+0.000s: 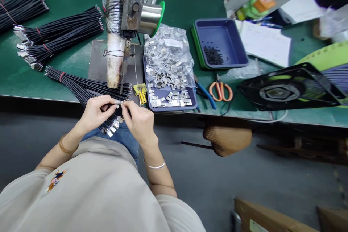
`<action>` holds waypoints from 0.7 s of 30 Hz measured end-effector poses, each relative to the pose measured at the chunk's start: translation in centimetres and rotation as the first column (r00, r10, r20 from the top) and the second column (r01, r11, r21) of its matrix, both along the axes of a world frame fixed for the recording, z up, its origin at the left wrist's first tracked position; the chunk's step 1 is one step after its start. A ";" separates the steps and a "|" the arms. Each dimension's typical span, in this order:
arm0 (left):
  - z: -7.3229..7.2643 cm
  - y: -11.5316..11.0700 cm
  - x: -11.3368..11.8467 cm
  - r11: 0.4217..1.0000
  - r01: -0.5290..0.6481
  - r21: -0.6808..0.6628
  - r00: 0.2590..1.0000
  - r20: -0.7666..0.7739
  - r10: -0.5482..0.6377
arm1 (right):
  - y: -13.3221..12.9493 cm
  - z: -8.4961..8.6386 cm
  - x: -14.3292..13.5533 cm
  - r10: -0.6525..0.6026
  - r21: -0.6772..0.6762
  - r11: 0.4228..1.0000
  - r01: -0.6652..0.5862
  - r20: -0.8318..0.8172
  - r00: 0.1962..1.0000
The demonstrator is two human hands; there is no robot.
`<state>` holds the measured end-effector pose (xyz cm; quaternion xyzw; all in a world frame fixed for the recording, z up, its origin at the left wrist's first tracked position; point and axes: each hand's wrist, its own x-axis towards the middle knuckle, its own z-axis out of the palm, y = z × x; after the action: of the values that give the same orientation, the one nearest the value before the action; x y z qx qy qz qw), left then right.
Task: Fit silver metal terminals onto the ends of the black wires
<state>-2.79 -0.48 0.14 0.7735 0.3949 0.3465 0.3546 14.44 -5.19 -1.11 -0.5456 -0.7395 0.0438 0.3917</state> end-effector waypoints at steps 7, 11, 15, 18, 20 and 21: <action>0.1 0.0 0.3 0.997 -0.005 -0.076 0.994 0.111 0.014 | -0.3 1.2 0.9 -0.147 0.038 0.979 0.201 -0.553 0.820; 0.1 -0.1 0.6 0.991 -0.054 -0.120 0.989 0.128 0.070 | -0.8 0.7 0.7 -0.143 0.074 0.975 0.210 -0.517 0.844; 0.1 -0.1 1.0 0.989 -0.066 -0.131 0.986 0.144 0.085 | -0.6 -0.2 -0.1 -0.133 0.079 0.984 0.160 -0.273 0.953; 0.0 -0.1 1.4 0.986 -0.109 -0.128 0.977 0.168 0.130 | 0.0 -0.6 -0.7 -0.081 0.106 0.988 0.110 -0.244 0.966; 0.0 -0.1 1.7 0.981 -0.143 -0.129 0.967 0.192 0.166 | 0.3 -0.8 -1.0 -0.072 0.100 0.989 0.106 -0.296 0.953; 0.0 -0.1 1.9 0.979 -0.157 -0.130 0.963 0.202 0.181 | 0.5 -0.9 -1.1 -0.076 0.088 0.990 0.110 -0.327 0.942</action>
<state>-0.92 -0.57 0.13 0.6742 0.4383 0.4333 0.4069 13.32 -4.70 -1.99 -0.5440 -0.6402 0.0750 0.5371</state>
